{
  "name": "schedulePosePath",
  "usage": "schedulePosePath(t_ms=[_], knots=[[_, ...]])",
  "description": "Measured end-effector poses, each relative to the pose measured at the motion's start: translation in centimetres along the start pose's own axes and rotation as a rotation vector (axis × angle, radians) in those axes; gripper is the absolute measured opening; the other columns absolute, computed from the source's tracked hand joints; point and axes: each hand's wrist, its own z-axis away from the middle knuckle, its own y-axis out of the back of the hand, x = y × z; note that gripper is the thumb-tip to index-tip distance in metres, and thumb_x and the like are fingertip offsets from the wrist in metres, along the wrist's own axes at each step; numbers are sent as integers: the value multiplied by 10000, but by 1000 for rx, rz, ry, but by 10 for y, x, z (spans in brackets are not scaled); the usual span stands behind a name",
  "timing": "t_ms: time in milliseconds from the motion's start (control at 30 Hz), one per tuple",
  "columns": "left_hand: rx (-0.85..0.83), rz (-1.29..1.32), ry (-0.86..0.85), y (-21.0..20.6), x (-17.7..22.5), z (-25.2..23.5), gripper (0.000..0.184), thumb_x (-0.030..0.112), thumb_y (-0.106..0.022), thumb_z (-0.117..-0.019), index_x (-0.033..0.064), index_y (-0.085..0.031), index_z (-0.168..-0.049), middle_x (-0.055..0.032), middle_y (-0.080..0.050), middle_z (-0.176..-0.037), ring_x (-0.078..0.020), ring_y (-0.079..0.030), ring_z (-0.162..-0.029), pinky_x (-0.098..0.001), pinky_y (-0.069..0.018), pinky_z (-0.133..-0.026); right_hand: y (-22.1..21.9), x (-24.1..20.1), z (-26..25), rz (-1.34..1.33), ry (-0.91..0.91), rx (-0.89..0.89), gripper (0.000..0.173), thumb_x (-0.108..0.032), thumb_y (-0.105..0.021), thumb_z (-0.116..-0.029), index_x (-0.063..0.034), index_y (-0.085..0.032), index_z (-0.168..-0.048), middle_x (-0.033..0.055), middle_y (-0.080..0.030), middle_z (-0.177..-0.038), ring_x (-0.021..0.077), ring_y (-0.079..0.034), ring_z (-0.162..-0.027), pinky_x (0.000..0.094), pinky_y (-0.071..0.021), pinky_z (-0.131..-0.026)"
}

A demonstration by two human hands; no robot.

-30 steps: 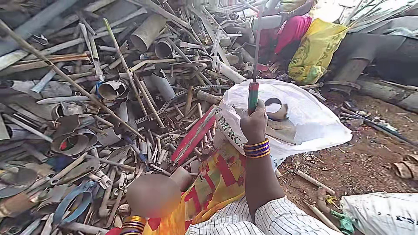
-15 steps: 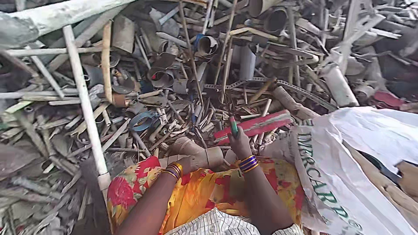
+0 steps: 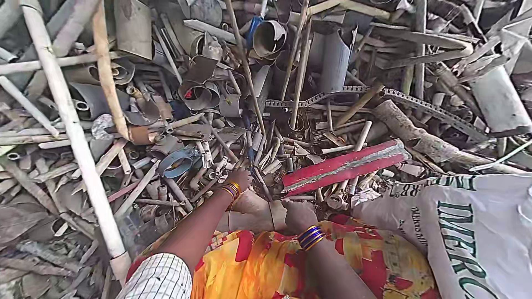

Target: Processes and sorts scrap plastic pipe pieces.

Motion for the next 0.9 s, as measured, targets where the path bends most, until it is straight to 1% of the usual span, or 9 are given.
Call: schedulePosePath(t_ms=[100, 233, 333, 400, 500, 567, 733, 833, 900], knots=[[111, -11, -2, -8, 13, -48, 417, 258, -553, -1049, 80, -599, -1423, -203, -376, -1615, -396, -293, -1524, -583, -259, -1223, 0, -8, -1, -25, 1, -52, 409, -82, -501, -992, -66, -569, -1394, 221, -642, -1311, 399, -646, -1186, 593, -531, -908], [133, -49, 47, -21, 25, -107, 422, 167, -555, -1019, 11, -593, -1409, -228, -251, -1671, -396, -101, -1583, -584, -55, -1274, -8, -19, 0, -1, 21, -95, 403, -58, -430, -1036, -13, -514, -1428, 238, -651, -1272, 398, -661, -1162, 554, -549, -898], [208, -105, 86, -25, 30, -142, 481, 58, -569, -977, -62, -525, -1440, -251, -134, -1697, -399, -39, -1590, -582, -27, -1274, 4, -27, 13, -12, 23, -190, 409, -66, -344, -1074, 51, -485, -1440, 270, -583, -1390, 420, -607, -1255, 575, -511, -974], [284, -130, 72, -19, 28, -164, 573, 26, -562, -976, -69, -410, -1521, -248, -118, -1701, -400, -35, -1591, -591, -24, -1271, 3, -23, 6, -12, 36, -203, 419, -89, -384, -1068, 31, -470, -1460, 271, -579, -1382, 420, -612, -1234, 573, -518, -952], [314, -177, -30, -8, 10, -196, 617, 20, -567, -985, -12, -365, -1568, -221, -219, -1686, -405, -113, -1583, -606, -55, -1269, 0, -18, -4, -3, 47, -220, 497, -99, -473, -1037, -31, -424, -1527, 253, -618, -1324, 411, -651, -1170, 555, -542, -907], [302, -233, -78, 2, -1, -212, 580, -12, -523, -1005, 11, -381, -1567, -216, -298, -1659, -397, -175, -1572, -602, -82, -1266, 7, -18, -3, -1, 55, -251, 516, -84, -463, -1043, -19, -385, -1549, 259, -564, -1411, 416, -612, -1237, 559, -512, -969], [277, -252, -123, 17, -13, -224, 502, -2, -480, -1043, -84, -378, -1528, -346, -448, -1512, -484, -326, -1494, -598, -190, -1250, 1, -14, -13, 8, 77, -254, 516, -68, -434, -1043, -9, -368, -1551, 283, -566, -1385, 432, -633, -1189, 568, -531, -921], [234, -248, -48, 26, -4, -209, 415, 49, -466, -1057, -81, -484, -1451, -304, -628, -1320, -450, -523, -1354, -560, -199, -1253, -8, -14, -17, -3, 46, -234, 533, -77, -455, -1039, -55, -374, -1565, 270, -614, -1305, 424, -668, -1122, 556, -558, -869], [186, -123, 69, 36, 4, -185, 354, 106, -455, -1056, -76, -595, -1325, -285, -682, -1219, -427, -620, -1237, -555, -317, -1198, -9, -14, -18, -12, 27, -222, 565, -86, -478, -1030, -111, -363, -1583, 249, -627, -1290, 409, -669, -1129, 549, -564, -867]])
